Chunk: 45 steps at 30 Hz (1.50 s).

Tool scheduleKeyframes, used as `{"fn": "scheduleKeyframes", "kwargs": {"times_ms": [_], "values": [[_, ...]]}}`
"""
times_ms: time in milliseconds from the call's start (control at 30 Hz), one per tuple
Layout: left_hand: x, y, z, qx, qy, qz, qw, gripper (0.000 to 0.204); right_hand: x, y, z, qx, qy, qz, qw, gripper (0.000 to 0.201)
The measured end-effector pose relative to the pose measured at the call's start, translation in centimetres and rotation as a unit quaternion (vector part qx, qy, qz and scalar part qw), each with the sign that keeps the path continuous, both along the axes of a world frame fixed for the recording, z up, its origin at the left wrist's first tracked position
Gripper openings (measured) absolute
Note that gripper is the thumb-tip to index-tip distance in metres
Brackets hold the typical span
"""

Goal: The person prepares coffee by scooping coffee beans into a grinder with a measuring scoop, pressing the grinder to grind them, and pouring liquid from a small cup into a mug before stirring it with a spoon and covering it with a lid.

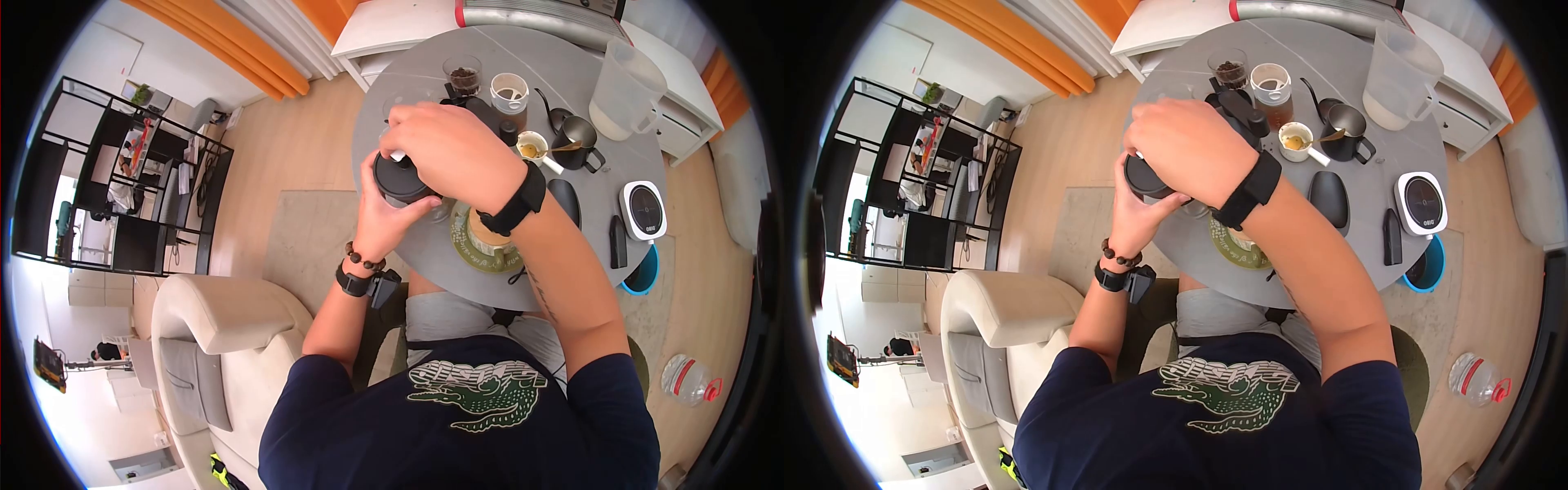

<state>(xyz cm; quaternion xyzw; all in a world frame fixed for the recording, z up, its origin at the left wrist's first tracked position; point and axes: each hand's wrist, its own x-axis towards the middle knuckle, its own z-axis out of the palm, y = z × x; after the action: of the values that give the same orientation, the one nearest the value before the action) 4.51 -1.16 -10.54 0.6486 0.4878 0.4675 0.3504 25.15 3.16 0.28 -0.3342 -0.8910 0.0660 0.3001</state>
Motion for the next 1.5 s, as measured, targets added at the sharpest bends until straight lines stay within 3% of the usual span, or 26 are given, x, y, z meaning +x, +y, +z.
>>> {"fn": "scheduleKeyframes", "kwargs": {"times_ms": [67,133,200,333,733,967,1033,1133,1500], "values": [[0.0,0.0,0.0,-0.004,0.001,0.005,1.0,0.115,-0.1,-0.1,-0.4,0.024,0.013,-0.005,1.0,0.02],[-0.1,0.2,-0.2,0.008,-0.004,-0.012,1.0,0.115,-0.1,-0.6,-0.5,0.022,0.062,-0.092,0.994,0.014],[0.0,0.0,0.2,0.003,-0.002,-0.007,1.0,0.116,-0.3,-0.8,0.1,-0.006,0.058,-0.112,0.992,0.015],[-0.3,0.0,-0.3,0.018,0.032,0.016,0.999,0.116,-0.8,-2.1,1.9,-0.072,0.037,-0.136,0.987,0.031],[0.3,-0.3,0.6,0.008,0.031,0.013,0.999,0.114,-2.0,-1.9,-0.1,-0.02,0.028,-0.084,0.996,0.024],[0.1,-0.2,0.2,0.003,0.046,0.022,0.999,0.116,-1.8,-1.8,0.5,-0.051,-0.003,-0.083,0.995,0.02],[0.0,-0.2,0.3,-0.004,0.037,0.012,0.999,0.116,-0.9,-1.2,-0.5,-0.005,0.063,-0.025,0.998,0.021],[0.2,-0.3,0.7,-0.003,0.032,0.007,0.999,0.118,0.2,-0.4,-0.7,-0.032,0.045,0.033,0.998,0.024],[0.3,-0.4,0.3,0.001,0.036,0.016,0.999,0.119,-1.5,-0.9,-0.6,-0.065,0.029,-0.03,0.997,0.024]]}}
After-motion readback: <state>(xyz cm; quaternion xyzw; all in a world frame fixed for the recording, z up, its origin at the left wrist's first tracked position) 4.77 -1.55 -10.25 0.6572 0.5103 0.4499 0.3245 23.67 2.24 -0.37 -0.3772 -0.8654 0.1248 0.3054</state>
